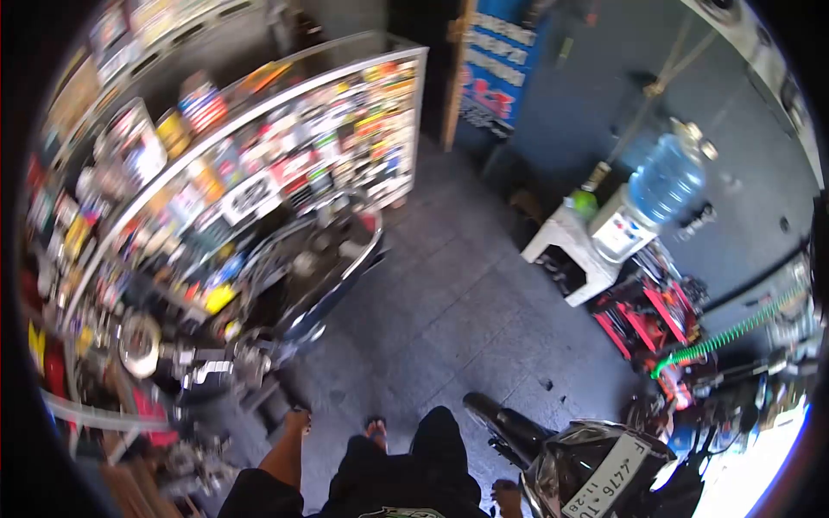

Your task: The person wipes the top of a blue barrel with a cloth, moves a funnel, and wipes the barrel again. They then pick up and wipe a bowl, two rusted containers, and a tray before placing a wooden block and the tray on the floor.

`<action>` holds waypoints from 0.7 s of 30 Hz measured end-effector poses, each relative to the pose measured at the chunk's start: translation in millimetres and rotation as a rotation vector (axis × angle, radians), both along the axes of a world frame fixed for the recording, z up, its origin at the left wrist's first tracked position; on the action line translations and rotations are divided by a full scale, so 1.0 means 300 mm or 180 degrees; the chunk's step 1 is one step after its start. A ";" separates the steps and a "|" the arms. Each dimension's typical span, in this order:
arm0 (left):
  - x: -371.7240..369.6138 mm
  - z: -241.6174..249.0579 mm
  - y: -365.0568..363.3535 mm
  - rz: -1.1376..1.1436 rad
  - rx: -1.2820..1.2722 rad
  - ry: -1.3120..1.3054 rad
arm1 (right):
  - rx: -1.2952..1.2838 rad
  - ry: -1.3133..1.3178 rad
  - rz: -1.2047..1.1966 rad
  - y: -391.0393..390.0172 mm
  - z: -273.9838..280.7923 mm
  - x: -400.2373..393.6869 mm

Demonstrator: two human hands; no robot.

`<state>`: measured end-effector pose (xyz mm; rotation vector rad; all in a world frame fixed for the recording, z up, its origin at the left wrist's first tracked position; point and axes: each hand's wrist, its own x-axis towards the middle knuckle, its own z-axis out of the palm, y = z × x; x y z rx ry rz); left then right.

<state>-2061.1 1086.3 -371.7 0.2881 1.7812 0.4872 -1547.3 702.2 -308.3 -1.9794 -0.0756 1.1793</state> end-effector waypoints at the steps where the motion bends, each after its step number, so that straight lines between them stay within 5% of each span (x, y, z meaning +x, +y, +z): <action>1: 0.096 0.073 0.203 -0.0503 0.0420 0.0406 | -0.0010 -0.0015 -0.0172 0.118 0.016 0.023; 5: 0.544 0.272 0.857 -0.0908 0.1614 0.0163 | -0.0052 -0.0075 -0.0287 0.556 0.035 0.170; 8: 0.848 0.269 1.175 -0.1019 0.1822 0.0307 | 0.0494 -0.1044 0.1056 0.525 -0.465 0.422; 9: 0.918 0.270 1.246 -0.1793 0.1766 0.0631 | 0.0028 -0.0534 0.0316 0.644 -0.334 0.446; 14: 1.339 0.037 1.530 -0.1619 0.1280 0.0328 | -0.0246 -0.0046 -0.0966 1.181 -0.026 0.776; 17: 1.646 0.041 1.742 -0.2429 0.1879 0.1352 | -0.0153 -0.0047 -0.1394 1.419 0.106 0.961; 19: 1.789 -0.111 1.931 -0.3717 0.2716 0.1740 | 0.0027 -0.0082 -0.1636 1.570 0.167 1.047; 21: 2.116 0.236 2.094 -0.3570 0.2200 0.1728 | 0.0090 -0.0169 -0.1789 1.733 0.295 1.060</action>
